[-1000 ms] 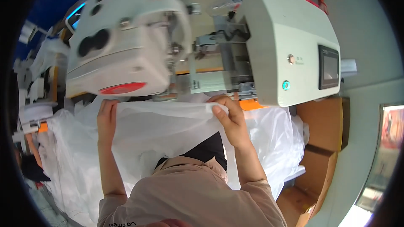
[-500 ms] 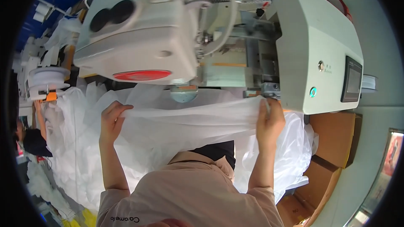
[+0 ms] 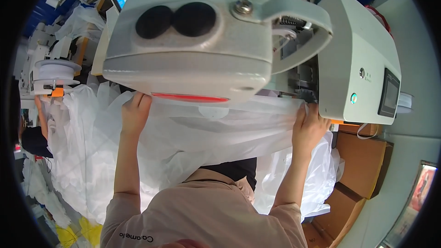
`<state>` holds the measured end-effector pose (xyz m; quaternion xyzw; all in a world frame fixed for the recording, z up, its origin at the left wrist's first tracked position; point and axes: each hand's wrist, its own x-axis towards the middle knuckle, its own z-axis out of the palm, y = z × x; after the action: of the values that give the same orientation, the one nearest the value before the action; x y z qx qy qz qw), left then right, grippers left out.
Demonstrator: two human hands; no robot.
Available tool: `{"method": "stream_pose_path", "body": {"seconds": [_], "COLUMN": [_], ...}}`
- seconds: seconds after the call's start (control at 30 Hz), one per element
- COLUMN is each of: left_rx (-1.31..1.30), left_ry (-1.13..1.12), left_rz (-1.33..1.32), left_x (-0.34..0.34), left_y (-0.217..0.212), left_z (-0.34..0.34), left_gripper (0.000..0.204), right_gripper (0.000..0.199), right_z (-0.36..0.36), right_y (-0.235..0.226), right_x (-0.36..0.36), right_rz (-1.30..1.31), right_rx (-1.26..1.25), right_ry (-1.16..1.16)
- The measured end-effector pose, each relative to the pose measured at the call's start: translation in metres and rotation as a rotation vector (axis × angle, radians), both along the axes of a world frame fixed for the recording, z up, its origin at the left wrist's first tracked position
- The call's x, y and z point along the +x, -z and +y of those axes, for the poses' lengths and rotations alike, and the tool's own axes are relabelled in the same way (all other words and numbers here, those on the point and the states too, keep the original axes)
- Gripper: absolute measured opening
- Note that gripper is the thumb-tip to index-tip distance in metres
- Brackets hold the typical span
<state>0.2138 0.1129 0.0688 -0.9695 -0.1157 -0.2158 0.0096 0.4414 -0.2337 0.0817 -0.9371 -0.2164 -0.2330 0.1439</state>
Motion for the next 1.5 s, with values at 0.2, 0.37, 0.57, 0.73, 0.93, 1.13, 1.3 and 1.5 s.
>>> {"method": "stream_pose_path", "body": {"seconds": [0.2, 0.37, 0.57, 0.73, 0.93, 1.13, 1.3, 1.5], "left_rx": [-0.065, -0.284, -0.666, -0.225, -0.357, -0.282, -0.34, -0.663], "left_ry": [-0.255, -0.562, -0.856, -0.811, -0.26, -0.285, -0.241, -0.03], "left_rz": [0.264, 0.845, 0.526, 0.282, 0.08, -0.162, -0.097, -0.096], "left_x": [-0.036, -0.103, -0.137, -0.12, -0.1, -0.125, -0.093, -0.025], "left_y": [0.011, 0.026, 0.057, 0.081, 0.081, 0.042, 0.009, -0.024], "left_z": [0.007, -0.036, -0.066, -0.04, -0.003, 0.021, 0.006, -0.025], "left_gripper": [0.007, 0.016, 0.03, 0.008, 0.009, 0.014, 0.022, 0.023], "right_gripper": [0.019, 0.029, 0.032, 0.037, 0.039, 0.022, 0.023, 0.018], "right_z": [0.001, 0.041, 0.064, 0.055, 0.067, 0.081, 0.067, -0.009], "right_y": [-0.012, -0.02, 0.009, 0.024, 0.048, 0.021, 0.001, -0.024], "right_x": [-0.011, -0.058, -0.06, -0.034, -0.018, -0.036, -0.049, -0.056], "right_rz": [-0.076, -0.346, 0.5, 0.524, 0.632, 0.826, 0.181, 0.785], "right_rx": [0.012, 0.141, 0.222, 0.067, 0.381, 0.593, 0.302, 0.73], "right_ry": [-0.01, -0.256, -0.415, -0.22, -0.431, -0.498, -0.392, -0.366]}}
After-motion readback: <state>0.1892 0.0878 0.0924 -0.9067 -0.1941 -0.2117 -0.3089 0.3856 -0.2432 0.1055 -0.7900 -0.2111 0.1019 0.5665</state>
